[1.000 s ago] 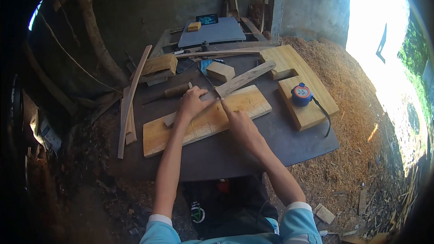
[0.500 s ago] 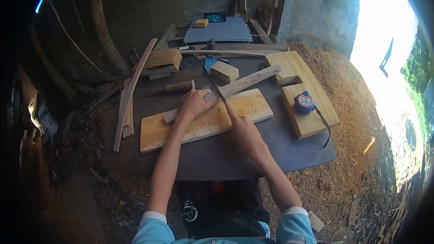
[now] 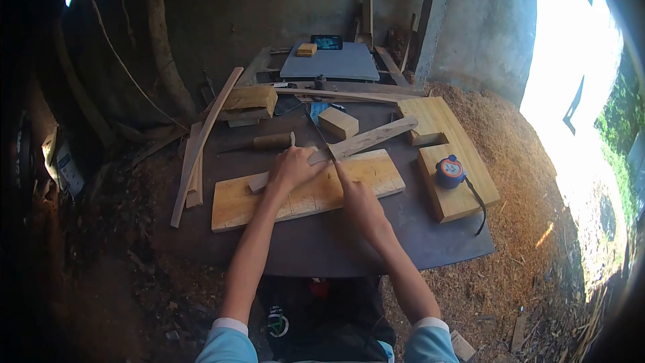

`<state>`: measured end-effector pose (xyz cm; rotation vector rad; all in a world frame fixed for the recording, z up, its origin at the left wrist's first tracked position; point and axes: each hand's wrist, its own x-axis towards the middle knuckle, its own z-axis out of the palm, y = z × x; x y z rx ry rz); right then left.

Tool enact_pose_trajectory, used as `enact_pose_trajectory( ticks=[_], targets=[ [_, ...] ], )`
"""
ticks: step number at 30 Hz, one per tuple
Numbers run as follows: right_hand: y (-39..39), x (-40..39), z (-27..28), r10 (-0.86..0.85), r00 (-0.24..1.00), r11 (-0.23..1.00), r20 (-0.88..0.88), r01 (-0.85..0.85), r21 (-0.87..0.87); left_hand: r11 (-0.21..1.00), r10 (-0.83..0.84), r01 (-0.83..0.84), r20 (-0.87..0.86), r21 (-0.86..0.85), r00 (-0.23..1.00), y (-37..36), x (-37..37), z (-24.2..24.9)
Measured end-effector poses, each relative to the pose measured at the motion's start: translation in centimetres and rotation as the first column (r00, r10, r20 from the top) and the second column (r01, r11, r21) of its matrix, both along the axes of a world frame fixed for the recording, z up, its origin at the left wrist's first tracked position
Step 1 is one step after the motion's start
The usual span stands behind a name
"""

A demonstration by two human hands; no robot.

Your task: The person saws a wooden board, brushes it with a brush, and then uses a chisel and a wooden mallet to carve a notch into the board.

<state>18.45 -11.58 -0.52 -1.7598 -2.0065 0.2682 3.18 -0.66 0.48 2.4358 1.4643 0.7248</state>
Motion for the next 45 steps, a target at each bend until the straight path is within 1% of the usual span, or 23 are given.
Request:
enact_pose_trajectory(
  ticks=[2, 4, 7, 8, 10, 12, 14, 17, 18, 20, 23, 25, 27, 29, 32, 33, 34, 36, 37, 38, 40, 42, 45],
  targets=[
    [-7.2, 0.7, 0.8, -0.043, 0.997, 0.995, 0.070, 0.048, -0.084, 1.000, 0.000, 0.000, 0.009, 0.003, 1.000, 0.1, -0.2, 0.1],
    [-12.5, 0.9, 1.4, -0.069, 0.994, 0.986, 0.084, 0.081, -0.147, 1.000, -0.014, 0.014, 0.002, 0.024, 1.000, -0.3, -0.3, 0.0],
    [-11.6, 1.1, 3.1, -0.065, 0.996, 0.978, 0.065, 0.076, -0.195, 0.999, -0.044, 0.045, 0.026, -0.007, 0.999, -0.2, -0.2, -0.1],
    [-10.2, 1.2, 3.1, -0.019, 0.995, 0.988, 0.100, 0.034, -0.153, 0.998, -0.057, 0.057, 0.024, 0.017, 0.998, 0.2, -0.1, -0.3],
    [-5.6, 0.9, 2.6, 0.008, 0.993, 0.992, 0.119, 0.007, -0.127, 0.995, -0.085, 0.084, 0.026, 0.056, 0.996, 0.8, -0.1, -1.5],
    [0.7, 0.0, 1.2, 0.028, 0.999, 0.997, 0.031, -0.025, -0.070, 0.998, -0.042, 0.041, 0.034, 0.044, 0.999, 0.3, -0.1, -1.2],
    [3.6, -1.3, 0.8, -0.010, 0.998, 1.000, 0.065, 0.009, 0.018, 1.000, -0.022, 0.022, 0.059, 0.002, 0.998, 0.5, -0.2, -0.6],
    [0.7, -0.7, -0.2, -0.041, 0.998, 0.998, 0.043, 0.043, -0.044, 1.000, -0.016, 0.015, 0.038, 0.019, 0.999, -0.3, -0.3, 0.0],
    [-3.1, -0.5, 1.3, -0.056, 0.998, 0.996, 0.044, 0.058, -0.064, 1.000, 0.000, 0.000, 0.010, 0.004, 1.000, -0.3, -0.2, 0.0],
    [-9.1, 0.4, 0.8, -0.063, 0.998, 0.997, -0.029, 0.062, -0.049, 0.999, -0.016, 0.015, 0.011, 0.031, 1.000, -0.1, -0.3, 0.1],
    [-11.6, 0.6, 1.6, -0.061, 0.998, 0.995, -0.007, 0.060, -0.079, 0.998, -0.060, 0.059, 0.054, 0.029, 0.997, 0.5, -0.2, -0.3],
    [-7.7, 0.2, 2.8, -0.045, 0.997, 0.990, 0.056, 0.052, -0.128, 0.997, -0.080, 0.079, 0.046, 0.018, 0.996, 0.2, -0.1, -0.5],
    [-1.1, -0.1, 0.1, -0.008, 1.000, 0.998, 0.023, 0.007, 0.057, 0.998, -0.060, 0.060, 0.020, 0.029, 0.998, -0.2, -0.2, -0.1],
    [1.8, -1.3, 0.7, -0.044, 0.996, 0.996, 0.080, 0.038, 0.085, 0.999, -0.036, 0.036, 0.010, 0.007, 0.999, 0.2, -0.4, -0.4],
    [-1.0, -0.4, 0.1, -0.028, 0.986, 0.999, -0.163, 0.035, 0.040, 1.000, -0.020, 0.020, 0.003, -0.016, 1.000, 0.1, -0.1, 0.3],
    [-3.9, -0.2, 0.5, -0.072, 0.991, 0.997, -0.114, 0.069, -0.029, 1.000, -0.013, 0.013, -0.006, -0.028, 1.000, -0.2, -0.3, 0.3],
    [-6.5, 0.1, 1.5, -0.104, 0.993, 0.992, -0.060, 0.099, -0.078, 1.000, -0.010, 0.010, 0.018, 0.002, 1.000, 0.0, -0.3, 0.2],
    [-9.2, 0.4, 1.0, -0.095, 0.993, 0.994, -0.066, 0.091, -0.056, 0.999, -0.010, 0.007, 0.062, 0.053, 0.998, 0.0, -0.3, -0.4],
    [-9.8, 0.7, 0.9, -0.095, 0.994, 0.994, -0.060, 0.092, -0.051, 0.999, -0.014, 0.012, 0.051, 0.049, 0.999, 0.1, -0.3, -0.2],
    [-8.8, 0.7, 1.0, -0.085, 0.996, 0.995, -0.023, 0.084, -0.045, 0.999, -0.024, 0.023, 0.036, 0.036, 0.999, 0.1, -0.2, -0.1],
    [-3.6, 0.0, 1.3, -0.069, 0.997, 0.997, 0.039, 0.071, -0.030, 0.999, -0.029, 0.029, 0.010, 0.028, 1.000, -0.5, -0.1, 0.2],
    [0.9, -1.0, 0.7, -0.022, 0.998, 0.996, 0.054, 0.017, 0.091, 0.999, -0.014, 0.014, -0.005, 0.043, 1.000, -0.9, -0.1, 0.3],
    [-0.2, -0.8, -0.3, -0.016, 0.998, 0.996, 0.062, 0.010, 0.094, 0.997, 0.006, -0.002, -0.051, 0.076, 0.999, -1.2, 0.1, 0.9]
  ],
)
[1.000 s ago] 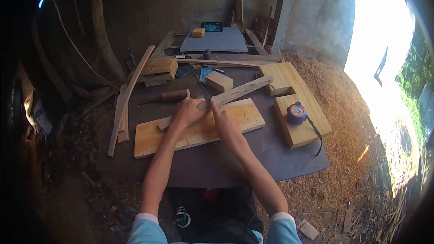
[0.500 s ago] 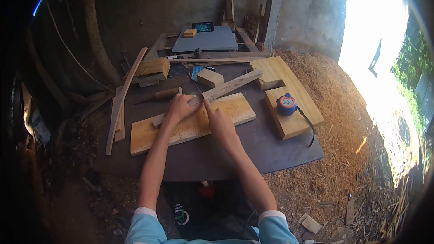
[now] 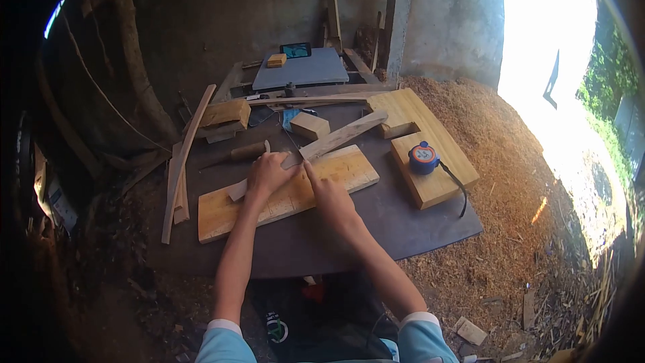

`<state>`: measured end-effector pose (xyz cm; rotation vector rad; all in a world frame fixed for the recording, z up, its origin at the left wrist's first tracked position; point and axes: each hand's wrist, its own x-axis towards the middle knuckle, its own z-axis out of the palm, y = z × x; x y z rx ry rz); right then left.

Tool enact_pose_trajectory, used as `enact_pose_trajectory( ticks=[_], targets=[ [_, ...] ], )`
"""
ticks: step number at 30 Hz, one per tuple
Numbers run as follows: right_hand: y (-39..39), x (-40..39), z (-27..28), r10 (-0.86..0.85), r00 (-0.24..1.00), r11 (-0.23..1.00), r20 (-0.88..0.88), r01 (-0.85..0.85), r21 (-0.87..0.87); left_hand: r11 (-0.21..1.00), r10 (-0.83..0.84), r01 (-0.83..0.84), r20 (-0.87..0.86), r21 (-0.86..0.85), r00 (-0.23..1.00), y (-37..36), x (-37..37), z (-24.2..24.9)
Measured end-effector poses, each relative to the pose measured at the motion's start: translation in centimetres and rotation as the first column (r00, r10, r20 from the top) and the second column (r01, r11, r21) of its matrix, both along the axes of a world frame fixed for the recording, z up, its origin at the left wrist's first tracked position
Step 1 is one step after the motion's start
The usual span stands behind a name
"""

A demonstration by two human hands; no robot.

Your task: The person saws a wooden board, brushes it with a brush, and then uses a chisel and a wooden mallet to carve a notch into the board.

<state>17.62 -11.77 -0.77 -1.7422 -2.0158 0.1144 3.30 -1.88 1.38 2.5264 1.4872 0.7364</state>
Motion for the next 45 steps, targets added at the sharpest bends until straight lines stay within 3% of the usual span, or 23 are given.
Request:
enact_pose_trajectory(
  ticks=[6, 9, 11, 14, 17, 20, 26, 32, 33, 37, 41, 45],
  targets=[
    [-10.5, 1.2, 1.2, -0.107, 0.991, 0.971, -0.080, 0.087, -0.223, 0.997, -0.040, 0.035, 0.083, 0.063, 0.996, 0.1, -0.1, -1.1],
    [-5.5, 0.5, 1.3, -0.037, 0.997, 0.994, -0.068, 0.030, -0.102, 0.996, -0.070, 0.066, 0.072, 0.060, 0.995, -0.1, -0.1, -1.1],
    [-0.6, -0.5, 1.5, -0.046, 0.999, 0.992, -0.014, 0.044, -0.115, 0.998, -0.060, 0.059, 0.032, 0.027, 0.998, -0.2, -0.1, -0.6],
    [-0.2, -0.1, 0.1, -0.030, 0.997, 0.995, -0.068, 0.023, -0.094, 1.000, 0.002, -0.002, -0.013, 0.028, 1.000, -0.3, 0.1, -0.1],
    [-6.3, 0.5, 1.3, -0.060, 0.989, 0.989, -0.133, 0.041, -0.143, 0.995, -0.014, 0.006, 0.076, 0.104, 0.997, -0.9, 0.0, -0.5],
    [-7.7, 0.7, 0.0, -0.069, 0.982, 0.989, -0.178, 0.044, -0.140, 0.987, -0.044, 0.032, 0.071, 0.159, 0.996, -0.1, -0.1, -1.6],
    [-4.2, 0.4, 4.4, -0.019, 0.998, 0.990, 0.066, 0.028, -0.137, 0.992, -0.016, 0.017, -0.006, 0.123, 1.000, 1.4, -0.3, -1.9],
    [2.5, 1.1, -0.5, 0.063, 0.994, 0.998, -0.091, -0.060, 0.036, 0.988, -0.017, 0.017, -0.004, 0.156, 1.000, 0.6, 0.0, -1.3],
    [2.3, 0.6, 0.6, 0.026, 0.999, 0.998, -0.046, -0.029, -0.048, 0.981, -0.016, 0.015, 0.008, 0.192, 1.000, 0.7, 0.0, -1.5],
    [1.8, 0.4, 0.6, 0.013, 0.999, 0.996, -0.039, -0.016, -0.087, 0.984, -0.001, 0.010, -0.051, 0.177, 0.999, 0.5, 0.1, -1.6],
    [0.4, -0.8, -0.3, -0.068, 0.998, 0.995, 0.000, 0.067, -0.076, 0.954, -0.050, 0.063, -0.050, 0.294, 0.997, 0.0, 0.2, -2.4],
    [1.1, 0.3, -0.1, -0.003, 1.000, 0.992, -0.028, -0.001, -0.124, 0.967, -0.034, 0.047, -0.054, 0.251, 0.998, -0.1, 0.2, -1.9]
  ],
)
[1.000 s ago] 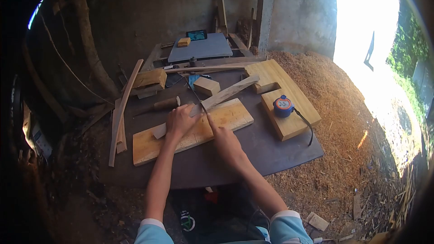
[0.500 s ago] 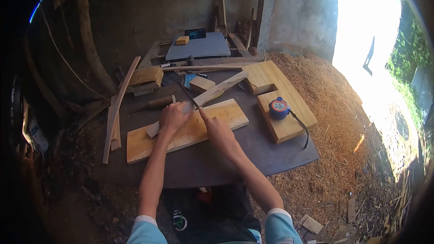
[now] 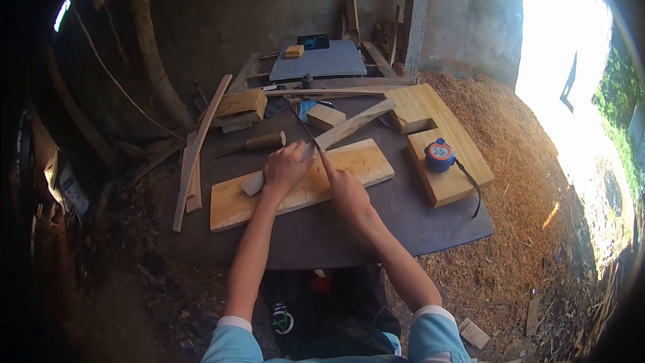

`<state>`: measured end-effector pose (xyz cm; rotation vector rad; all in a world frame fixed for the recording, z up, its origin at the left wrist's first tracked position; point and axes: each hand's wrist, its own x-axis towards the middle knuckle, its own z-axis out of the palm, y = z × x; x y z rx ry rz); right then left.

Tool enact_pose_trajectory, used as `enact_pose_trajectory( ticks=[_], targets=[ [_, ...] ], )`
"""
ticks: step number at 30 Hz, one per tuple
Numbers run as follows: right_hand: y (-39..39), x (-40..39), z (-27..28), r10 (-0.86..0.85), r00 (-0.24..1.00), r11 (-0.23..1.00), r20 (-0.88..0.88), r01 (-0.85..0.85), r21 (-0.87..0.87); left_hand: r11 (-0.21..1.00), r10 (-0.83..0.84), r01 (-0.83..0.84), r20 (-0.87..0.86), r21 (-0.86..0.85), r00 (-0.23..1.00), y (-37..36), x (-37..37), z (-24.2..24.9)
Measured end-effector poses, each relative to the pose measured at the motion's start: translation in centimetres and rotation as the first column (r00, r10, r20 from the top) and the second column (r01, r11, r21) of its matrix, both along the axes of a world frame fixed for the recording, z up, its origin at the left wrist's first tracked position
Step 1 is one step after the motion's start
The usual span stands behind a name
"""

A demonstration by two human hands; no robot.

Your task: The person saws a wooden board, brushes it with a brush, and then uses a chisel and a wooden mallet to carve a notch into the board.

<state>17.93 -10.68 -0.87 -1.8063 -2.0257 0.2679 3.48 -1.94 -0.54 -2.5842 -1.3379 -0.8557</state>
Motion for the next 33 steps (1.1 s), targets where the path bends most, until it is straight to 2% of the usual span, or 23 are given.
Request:
enact_pose_trajectory(
  ticks=[6, 9, 10, 14, 17, 20, 23, 26, 29, 32, 33],
  targets=[
    [-0.4, -1.3, -0.3, -0.053, 0.999, 0.995, 0.003, 0.053, 0.085, 1.000, -0.017, 0.017, 0.037, -0.004, 0.999, 0.4, -0.1, -0.3],
    [-0.3, -0.8, 0.3, -0.048, 0.999, 0.998, -0.021, 0.049, 0.046, 0.999, -0.033, 0.033, 0.046, 0.004, 0.998, 0.6, -0.2, -0.2],
    [-0.4, -0.3, -0.5, -0.002, 0.995, 0.990, -0.099, 0.016, 0.138, 0.998, -0.034, 0.038, 0.079, -0.052, 0.996, 0.2, -0.3, 0.5],
    [-1.0, 0.1, -0.4, 0.018, 0.970, 0.980, -0.244, 0.031, 0.198, 0.993, -0.093, 0.080, 0.165, 0.084, 0.982, 0.6, -0.2, -0.2],
    [-1.2, -0.2, 0.4, 0.012, 0.919, 0.972, -0.393, 0.081, 0.221, 0.993, -0.092, 0.083, 0.102, 0.088, 0.991, 0.6, 0.0, -0.4],
    [-1.0, 0.1, -0.1, -0.009, 0.888, 0.950, -0.460, 0.152, 0.273, 0.999, -0.031, 0.033, 0.129, -0.014, 0.991, 0.1, 0.4, 0.2],
    [-0.1, 0.6, -1.4, 0.053, 0.911, 0.944, -0.409, 0.087, 0.317, 0.990, 0.038, -0.027, 0.079, -0.138, 0.996, -0.2, 0.8, 0.4],
    [1.1, 0.2, -0.2, 0.021, 0.955, 0.985, -0.296, 0.031, 0.170, 0.980, 0.048, -0.033, 0.069, -0.198, 0.996, -0.3, 0.8, 0.6],
    [3.0, -0.2, 1.0, 0.003, 0.984, 0.986, -0.177, 0.026, 0.163, 0.975, 0.081, -0.073, 0.033, -0.210, 0.996, -0.6, 0.9, 0.7],
    [6.4, 0.2, -1.3, 0.137, 0.966, 0.940, -0.218, -0.057, 0.336, 0.995, 0.026, -0.020, 0.064, -0.094, 0.998, -0.4, 0.7, 0.2],
    [6.2, 0.0, -0.7, 0.102, 0.975, 0.954, -0.198, -0.039, 0.298, 0.999, 0.004, 0.000, 0.085, -0.047, 0.996, -0.1, 0.7, -0.2]
  ],
)
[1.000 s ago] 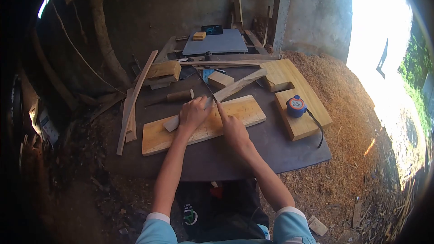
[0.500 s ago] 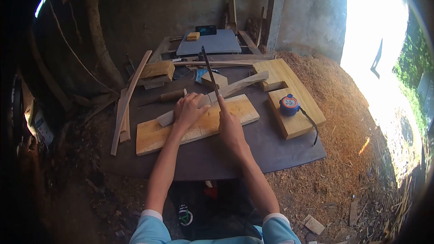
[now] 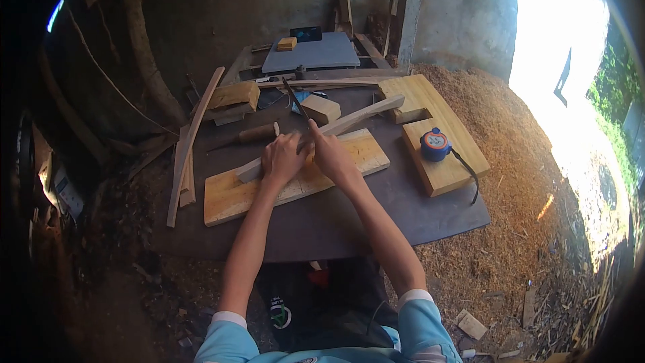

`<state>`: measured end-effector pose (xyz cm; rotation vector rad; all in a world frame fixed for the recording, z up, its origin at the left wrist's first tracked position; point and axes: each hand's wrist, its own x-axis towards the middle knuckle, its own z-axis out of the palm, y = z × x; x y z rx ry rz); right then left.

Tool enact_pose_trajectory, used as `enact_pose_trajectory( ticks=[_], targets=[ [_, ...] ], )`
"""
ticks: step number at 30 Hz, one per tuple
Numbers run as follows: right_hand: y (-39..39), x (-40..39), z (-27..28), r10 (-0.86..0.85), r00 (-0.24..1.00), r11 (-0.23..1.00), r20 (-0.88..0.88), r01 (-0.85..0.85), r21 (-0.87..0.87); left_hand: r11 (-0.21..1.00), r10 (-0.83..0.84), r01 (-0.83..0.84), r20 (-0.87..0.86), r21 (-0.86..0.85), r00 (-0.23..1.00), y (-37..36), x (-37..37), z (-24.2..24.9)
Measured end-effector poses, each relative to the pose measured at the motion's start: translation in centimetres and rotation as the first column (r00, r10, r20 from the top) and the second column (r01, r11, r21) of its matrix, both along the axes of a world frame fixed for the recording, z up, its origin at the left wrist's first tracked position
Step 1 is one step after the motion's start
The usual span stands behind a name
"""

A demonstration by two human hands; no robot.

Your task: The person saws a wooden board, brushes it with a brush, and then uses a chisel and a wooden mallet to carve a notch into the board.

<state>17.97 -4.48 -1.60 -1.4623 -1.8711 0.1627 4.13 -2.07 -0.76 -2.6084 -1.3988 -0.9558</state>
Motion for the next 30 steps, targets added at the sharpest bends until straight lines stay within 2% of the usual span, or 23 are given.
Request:
enact_pose_trajectory(
  ticks=[2, 6, 9, 11, 13, 14, 16, 18, 19, 20, 22, 23, 24, 29, 30],
  targets=[
    [-1.1, -0.3, 0.6, -0.050, 0.997, 0.995, 0.057, 0.055, -0.082, 0.995, -0.034, 0.030, 0.042, 0.090, 0.999, 0.4, 0.1, -1.0],
    [-3.7, -1.2, 1.2, -0.119, 0.972, 0.977, 0.201, 0.151, -0.153, 0.996, 0.006, -0.009, 0.033, 0.091, 0.999, -0.2, 0.2, -0.4],
    [-12.2, -0.6, 2.1, -0.118, 0.962, 0.956, 0.247, 0.178, -0.236, 0.999, -0.007, 0.005, 0.048, 0.045, 0.999, -0.8, 0.2, -0.3],
    [-20.9, 0.5, 3.2, -0.097, 0.965, 0.897, 0.243, 0.191, -0.400, 0.999, -0.024, 0.021, 0.063, 0.048, 0.998, -0.3, 0.1, 0.1],
    [-26.9, 2.5, 4.3, -0.142, 0.981, 0.867, 0.133, 0.189, -0.462, 1.000, 0.001, -0.001, 0.024, 0.004, 1.000, 0.2, 0.0, 0.4],
    [-28.3, 3.6, 4.9, -0.196, 0.977, 0.888, 0.084, 0.213, -0.407, 1.000, 0.008, -0.008, 0.003, -0.027, 1.000, -0.1, 0.0, 0.3],
    [-30.4, 5.1, 5.7, -0.299, 0.954, 0.916, -0.031, 0.278, -0.288, 0.999, -0.008, 0.005, 0.074, 0.037, 0.997, -0.4, 0.2, 0.2],
    [-29.5, 6.4, 6.8, -0.395, 0.917, 0.900, -0.056, 0.374, -0.223, 0.997, -0.026, 0.018, 0.098, 0.079, 0.995, -0.8, 0.3, -0.2],
    [-28.4, 7.1, 6.3, -0.403, 0.915, 0.898, 0.000, 0.396, -0.190, 0.995, -0.031, 0.023, 0.088, 0.093, 0.996, -1.0, 0.3, -0.3],
    [-27.4, 7.2, 5.6, -0.434, 0.898, 0.871, 0.076, 0.439, -0.218, 0.993, -0.032, 0.022, 0.082, 0.115, 0.996, -0.9, 0.3, -0.1],
    [-24.5, 7.1, 4.7, -0.469, 0.853, 0.820, 0.228, 0.516, -0.245, 0.999, -0.013, 0.011, 0.061, 0.041, 0.998, -1.5, 0.3, 0.2],
    [-23.3, 6.5, 4.5, -0.483, 0.820, 0.746, 0.307, 0.569, -0.346, 1.000, 0.004, -0.004, 0.052, 0.008, 0.999, -1.8, 0.3, 0.4],
    [-22.2, 6.2, 3.8, -0.480, 0.801, 0.713, 0.357, 0.593, -0.374, 1.000, -0.020, 0.019, 0.072, 0.019, 0.997, -1.9, 0.2, 0.4],
    [-18.6, 6.6, 2.7, -0.405, 0.808, 0.755, 0.428, 0.560, -0.341, 0.998, -0.064, 0.064, 0.020, 0.019, 0.998, -2.3, 0.2, 0.5],
    [-17.9, 6.8, 3.0, -0.379, 0.801, 0.789, 0.463, 0.541, -0.291, 0.999, -0.054, 0.054, 0.024, 0.005, 0.998, -2.3, 0.3, 0.6]
  ],
)
